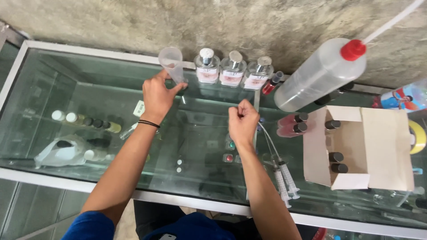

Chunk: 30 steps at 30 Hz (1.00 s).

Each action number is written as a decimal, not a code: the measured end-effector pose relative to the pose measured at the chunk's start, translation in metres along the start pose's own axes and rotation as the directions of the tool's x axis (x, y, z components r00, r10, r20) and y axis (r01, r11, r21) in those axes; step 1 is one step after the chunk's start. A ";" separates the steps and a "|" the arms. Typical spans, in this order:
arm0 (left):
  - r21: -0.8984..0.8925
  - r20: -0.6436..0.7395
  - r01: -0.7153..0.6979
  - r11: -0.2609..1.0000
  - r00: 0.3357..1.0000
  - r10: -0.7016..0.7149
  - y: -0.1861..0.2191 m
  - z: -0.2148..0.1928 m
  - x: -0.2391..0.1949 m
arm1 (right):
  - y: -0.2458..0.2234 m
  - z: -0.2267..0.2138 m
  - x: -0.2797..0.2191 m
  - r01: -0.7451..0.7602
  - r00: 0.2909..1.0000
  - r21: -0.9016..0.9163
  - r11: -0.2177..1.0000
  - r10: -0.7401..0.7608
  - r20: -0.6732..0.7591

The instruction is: The person fills a graduated cylinder with liquid from a syringe, pours the liquid into a perfume bottle, and secures the cap on the bottle.

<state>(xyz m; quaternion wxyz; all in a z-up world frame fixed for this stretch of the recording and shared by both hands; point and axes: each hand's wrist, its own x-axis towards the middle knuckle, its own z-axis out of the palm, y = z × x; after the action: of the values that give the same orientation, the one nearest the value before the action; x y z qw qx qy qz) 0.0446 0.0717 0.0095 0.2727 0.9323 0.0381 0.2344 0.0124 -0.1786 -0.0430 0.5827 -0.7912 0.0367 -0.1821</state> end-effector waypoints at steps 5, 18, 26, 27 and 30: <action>-0.018 0.001 0.010 1.000 1.000 -0.010 -0.013 0.017 0.010 | -0.010 -0.001 0.002 -0.017 1.000 0.010 1.000 0.017 0.014; -0.316 -0.001 -0.091 0.944 0.995 0.096 0.001 -0.019 -0.018 | -0.008 0.001 0.001 -0.027 0.999 0.001 1.000 0.027 0.034; -0.243 -0.255 -0.463 0.852 0.878 0.405 0.058 -0.045 0.001 | -0.004 0.002 0.000 -0.014 0.999 -0.012 1.000 0.015 0.034; -0.259 -0.209 -0.505 0.823 0.862 0.462 0.070 -0.048 0.009 | -0.005 0.002 0.000 -0.016 0.999 -0.002 1.000 0.016 0.033; -0.141 0.061 -0.505 0.852 0.854 0.517 0.115 -0.061 0.032 | -0.039 -0.006 -0.001 -0.056 0.996 -0.005 0.998 0.056 0.075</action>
<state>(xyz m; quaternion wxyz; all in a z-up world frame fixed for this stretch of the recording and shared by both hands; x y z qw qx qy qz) 0.0390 0.0104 0.1289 0.2574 0.9010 -0.2384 0.2552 0.0035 -0.1710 -0.0058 0.5872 -0.7971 0.0369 -0.1357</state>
